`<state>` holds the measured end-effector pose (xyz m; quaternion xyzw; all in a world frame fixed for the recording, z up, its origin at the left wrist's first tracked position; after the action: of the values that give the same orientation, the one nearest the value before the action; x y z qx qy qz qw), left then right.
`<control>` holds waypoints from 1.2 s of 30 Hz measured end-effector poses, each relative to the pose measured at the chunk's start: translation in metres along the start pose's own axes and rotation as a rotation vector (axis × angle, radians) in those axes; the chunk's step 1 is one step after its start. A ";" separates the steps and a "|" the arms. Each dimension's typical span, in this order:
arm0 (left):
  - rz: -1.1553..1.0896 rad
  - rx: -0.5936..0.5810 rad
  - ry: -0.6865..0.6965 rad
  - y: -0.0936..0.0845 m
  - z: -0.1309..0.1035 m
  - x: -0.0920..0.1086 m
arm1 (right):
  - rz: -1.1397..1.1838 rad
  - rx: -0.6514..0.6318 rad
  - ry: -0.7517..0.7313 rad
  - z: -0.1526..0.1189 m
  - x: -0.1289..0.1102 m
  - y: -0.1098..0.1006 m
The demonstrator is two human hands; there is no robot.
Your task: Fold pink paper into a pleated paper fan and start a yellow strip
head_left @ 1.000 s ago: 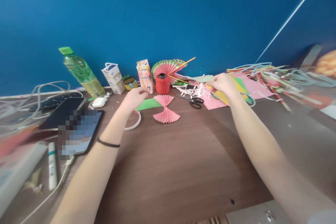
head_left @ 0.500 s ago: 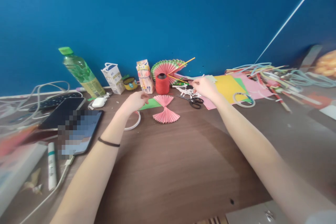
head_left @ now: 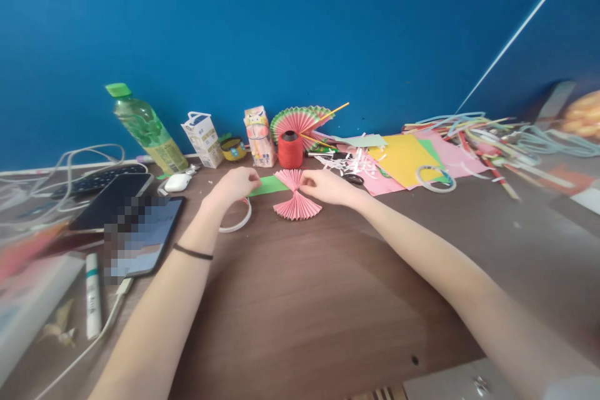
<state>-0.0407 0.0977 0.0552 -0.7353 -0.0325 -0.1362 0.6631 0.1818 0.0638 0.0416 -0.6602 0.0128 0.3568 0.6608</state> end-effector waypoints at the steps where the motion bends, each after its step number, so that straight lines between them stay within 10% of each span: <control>1: 0.007 -0.014 -0.005 0.001 0.001 -0.001 | 0.000 0.004 0.014 0.000 -0.001 0.003; 20: 0.125 0.015 -0.088 -0.008 -0.006 -0.001 | 0.249 0.032 -0.020 0.005 0.018 0.010; 28: 0.147 -0.431 -0.310 -0.016 -0.021 0.016 | 0.466 0.076 -0.026 0.010 0.026 0.003; 36: 0.003 -0.347 -0.187 -0.019 -0.024 0.018 | 0.602 0.023 0.011 0.011 0.024 0.001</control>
<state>-0.0316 0.0744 0.0802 -0.8481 -0.0690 -0.0698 0.5207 0.1942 0.0842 0.0300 -0.6212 0.2155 0.5329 0.5327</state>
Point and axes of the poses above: each hand's wrist, its own z-axis towards the middle knuckle, its own y-axis out of the palm, x = y × z, the point moved 1 cm from there along z, towards the middle knuckle, and after that the axes turned 4 degrees about -y, right-handed, at the moved point
